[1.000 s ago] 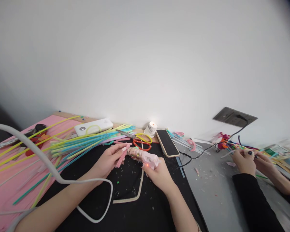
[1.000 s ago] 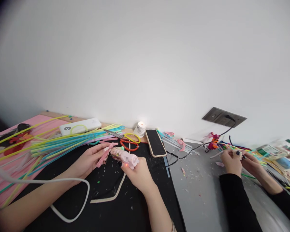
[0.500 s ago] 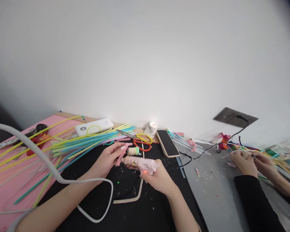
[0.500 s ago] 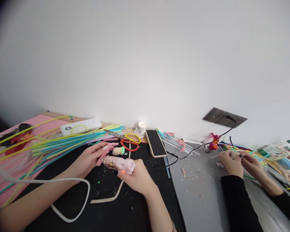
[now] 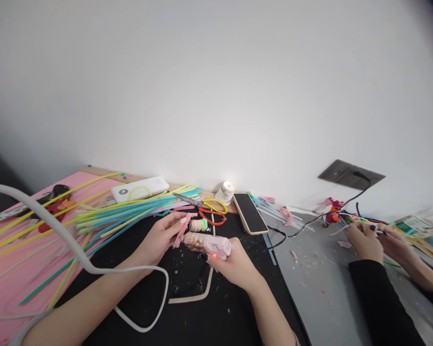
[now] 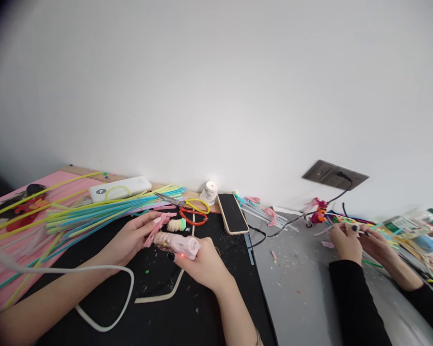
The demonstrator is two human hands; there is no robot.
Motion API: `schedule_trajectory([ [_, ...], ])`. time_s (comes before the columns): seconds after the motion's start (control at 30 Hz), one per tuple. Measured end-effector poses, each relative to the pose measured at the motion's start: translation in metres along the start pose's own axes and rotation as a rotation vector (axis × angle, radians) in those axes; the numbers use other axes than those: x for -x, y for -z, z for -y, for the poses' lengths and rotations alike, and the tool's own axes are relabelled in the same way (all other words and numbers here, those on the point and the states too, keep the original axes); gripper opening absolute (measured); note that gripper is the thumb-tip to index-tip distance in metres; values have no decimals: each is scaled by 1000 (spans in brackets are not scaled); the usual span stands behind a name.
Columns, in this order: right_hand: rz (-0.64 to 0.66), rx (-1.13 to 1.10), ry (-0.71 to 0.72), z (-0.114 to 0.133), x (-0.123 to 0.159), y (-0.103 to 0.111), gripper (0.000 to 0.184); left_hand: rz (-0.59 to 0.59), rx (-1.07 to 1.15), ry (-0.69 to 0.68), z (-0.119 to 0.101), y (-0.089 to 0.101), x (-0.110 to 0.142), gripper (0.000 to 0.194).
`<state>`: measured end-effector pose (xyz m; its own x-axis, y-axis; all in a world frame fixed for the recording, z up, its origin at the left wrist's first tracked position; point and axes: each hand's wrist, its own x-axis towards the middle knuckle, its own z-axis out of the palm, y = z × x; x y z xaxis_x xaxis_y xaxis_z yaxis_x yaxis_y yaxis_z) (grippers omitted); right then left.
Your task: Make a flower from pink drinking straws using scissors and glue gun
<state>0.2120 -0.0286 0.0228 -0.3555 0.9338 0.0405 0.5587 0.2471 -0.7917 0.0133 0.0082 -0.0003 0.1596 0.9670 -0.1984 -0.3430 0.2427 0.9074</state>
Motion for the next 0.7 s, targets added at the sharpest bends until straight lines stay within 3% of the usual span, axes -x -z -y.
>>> schedule_trajectory([
  [0.43,-139,-38,38,-5,-2,2,12,43,-48,-18,-3,-3,3,44],
  [0.57,-173,-46,35,-7,-4,2,28,54,-62,-12,0,-2,1,47],
  [0.7,-219,-38,-1,-11,-4,1,21,67,-83,-8,0,-1,1,48],
])
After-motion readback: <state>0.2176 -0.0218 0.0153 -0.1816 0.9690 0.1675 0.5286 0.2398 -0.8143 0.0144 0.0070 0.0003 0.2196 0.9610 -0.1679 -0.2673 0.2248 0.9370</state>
